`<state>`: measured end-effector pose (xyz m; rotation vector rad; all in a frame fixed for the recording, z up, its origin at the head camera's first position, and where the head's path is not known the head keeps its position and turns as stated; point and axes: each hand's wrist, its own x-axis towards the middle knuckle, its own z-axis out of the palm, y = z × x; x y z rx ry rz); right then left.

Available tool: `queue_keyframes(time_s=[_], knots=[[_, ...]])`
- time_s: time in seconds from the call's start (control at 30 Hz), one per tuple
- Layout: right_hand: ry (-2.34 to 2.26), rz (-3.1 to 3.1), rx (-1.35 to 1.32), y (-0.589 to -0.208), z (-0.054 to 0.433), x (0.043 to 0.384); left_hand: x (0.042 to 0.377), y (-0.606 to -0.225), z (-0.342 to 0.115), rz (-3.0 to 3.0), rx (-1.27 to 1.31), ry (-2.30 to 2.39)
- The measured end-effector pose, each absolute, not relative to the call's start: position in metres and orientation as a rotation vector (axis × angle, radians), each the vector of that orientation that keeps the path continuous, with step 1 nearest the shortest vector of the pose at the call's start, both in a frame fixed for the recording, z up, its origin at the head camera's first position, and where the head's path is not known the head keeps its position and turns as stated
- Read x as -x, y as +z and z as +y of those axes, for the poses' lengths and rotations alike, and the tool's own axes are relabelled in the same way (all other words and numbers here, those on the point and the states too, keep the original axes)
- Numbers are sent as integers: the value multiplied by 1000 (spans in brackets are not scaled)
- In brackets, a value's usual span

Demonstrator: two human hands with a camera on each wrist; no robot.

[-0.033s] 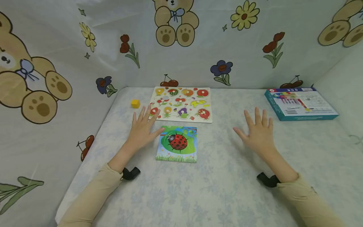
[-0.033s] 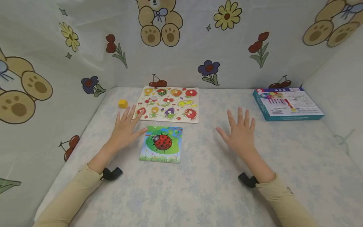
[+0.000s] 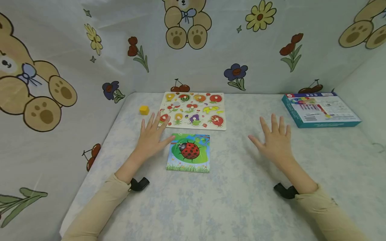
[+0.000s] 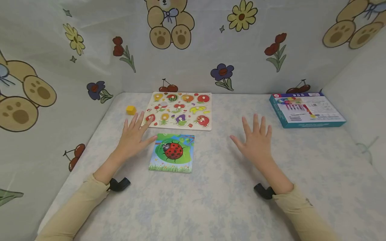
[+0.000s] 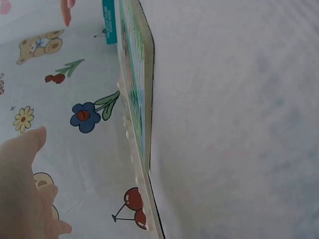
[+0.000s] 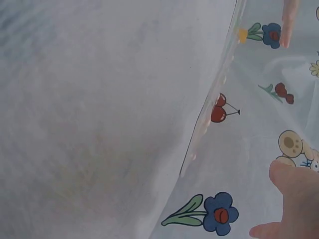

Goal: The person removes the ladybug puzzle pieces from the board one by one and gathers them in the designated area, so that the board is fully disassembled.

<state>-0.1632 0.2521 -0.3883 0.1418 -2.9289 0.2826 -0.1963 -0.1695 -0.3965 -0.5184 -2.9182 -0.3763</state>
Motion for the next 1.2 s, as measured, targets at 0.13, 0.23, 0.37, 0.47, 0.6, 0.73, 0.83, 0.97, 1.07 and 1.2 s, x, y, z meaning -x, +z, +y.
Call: queue_keyframes(time_s=[0.13,0.23,0.37,0.47,0.6,0.73,0.83,0.97,1.07,1.2], knots=[[242,-2927,-157,-392,250,168,196,-398,-171,-2932,506,-365],[237,-2952,-176,-393,244,172,195,-399,-171,-2943,515,-395],[346,-2993,-244,-394,225,176,195,-401,-167,-2947,593,-541],[480,-2971,-353,-396,204,179,195,-406,-165,-2966,696,-713],[658,-2928,-546,-401,173,182,195,-419,-163,-3000,845,-941],[801,-2936,-730,-409,144,188,195,-437,-161,-2982,1023,-1039],[901,-2945,-832,-415,128,192,195,-448,-160,-2947,1157,-1036],[964,-2926,-872,-425,117,197,195,-456,-159,-2929,1230,-1001],[981,-2892,-843,-431,115,198,196,-456,-159,-2934,1241,-952],[990,-2835,-842,-435,114,201,194,-455,-156,-2913,1263,-854]])
